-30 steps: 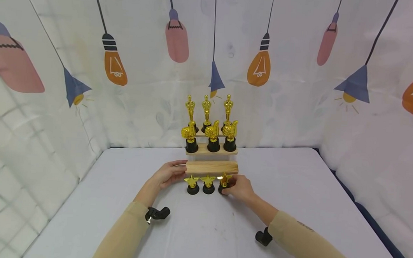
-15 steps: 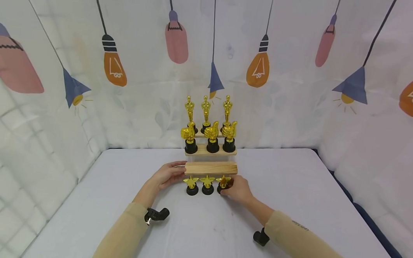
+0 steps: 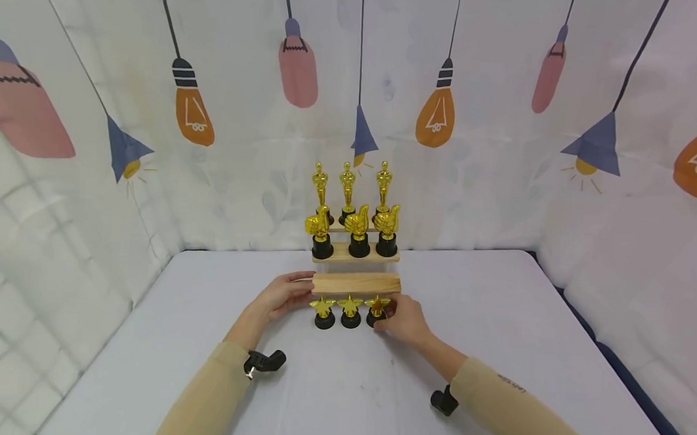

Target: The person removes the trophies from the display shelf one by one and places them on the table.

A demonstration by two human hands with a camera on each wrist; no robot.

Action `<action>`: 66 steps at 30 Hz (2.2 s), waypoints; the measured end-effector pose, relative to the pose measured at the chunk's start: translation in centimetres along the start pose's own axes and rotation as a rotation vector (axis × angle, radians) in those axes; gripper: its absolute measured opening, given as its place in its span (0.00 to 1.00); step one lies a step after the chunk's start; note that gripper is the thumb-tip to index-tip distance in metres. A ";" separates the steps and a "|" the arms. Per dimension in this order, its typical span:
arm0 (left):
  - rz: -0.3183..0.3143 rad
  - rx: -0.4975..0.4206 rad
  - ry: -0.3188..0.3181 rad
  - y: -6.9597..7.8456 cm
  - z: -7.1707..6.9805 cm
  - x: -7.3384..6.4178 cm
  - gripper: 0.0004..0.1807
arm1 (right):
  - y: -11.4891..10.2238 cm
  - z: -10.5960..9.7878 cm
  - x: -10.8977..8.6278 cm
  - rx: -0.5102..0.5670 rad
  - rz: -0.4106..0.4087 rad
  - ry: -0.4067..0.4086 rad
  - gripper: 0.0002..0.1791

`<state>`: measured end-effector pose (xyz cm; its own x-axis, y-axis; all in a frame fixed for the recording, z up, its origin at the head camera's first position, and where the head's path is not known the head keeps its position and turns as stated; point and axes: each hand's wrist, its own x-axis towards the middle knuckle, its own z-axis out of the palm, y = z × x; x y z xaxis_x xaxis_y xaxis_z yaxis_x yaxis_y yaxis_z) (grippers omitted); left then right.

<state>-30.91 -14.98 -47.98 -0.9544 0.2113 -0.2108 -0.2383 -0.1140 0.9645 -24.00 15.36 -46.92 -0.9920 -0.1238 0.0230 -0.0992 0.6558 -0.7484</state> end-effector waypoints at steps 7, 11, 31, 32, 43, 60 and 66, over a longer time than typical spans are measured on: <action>-0.007 0.019 -0.005 0.2 -0.2 0.1 0.28 | 0.1 -1.3 -0.4 0.042 0.014 -0.027 0.21; 0.006 0.019 -0.012 0.2 -0.1 0.2 0.28 | 0.2 -2.6 -0.5 0.052 -0.010 -0.031 0.20; -0.009 0.001 -0.002 0.1 0.1 0.3 0.29 | -0.8 -7.9 2.4 0.226 0.037 0.035 0.19; -0.010 0.004 0.000 0.1 0.1 0.3 0.29 | -0.8 -8.0 2.6 0.241 0.035 0.034 0.19; -0.017 -0.001 -0.018 0.5 0.1 0.0 0.30 | -1.5 -8.7 4.5 0.348 0.007 0.034 0.26; -0.028 -0.017 -0.027 0.4 0.3 0.1 0.30 | -2.6 -8.6 5.9 0.470 0.018 0.086 0.29; -0.038 -0.028 -0.021 0.6 0.4 0.2 0.30 | -2.7 -8.5 6.5 0.495 0.008 0.087 0.31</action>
<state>-31.18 -14.62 -47.38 -0.9407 0.2363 -0.2434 -0.2794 -0.1329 0.9509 -30.88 19.10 -39.09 -0.9975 -0.0442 0.0555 -0.0640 0.2221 -0.9729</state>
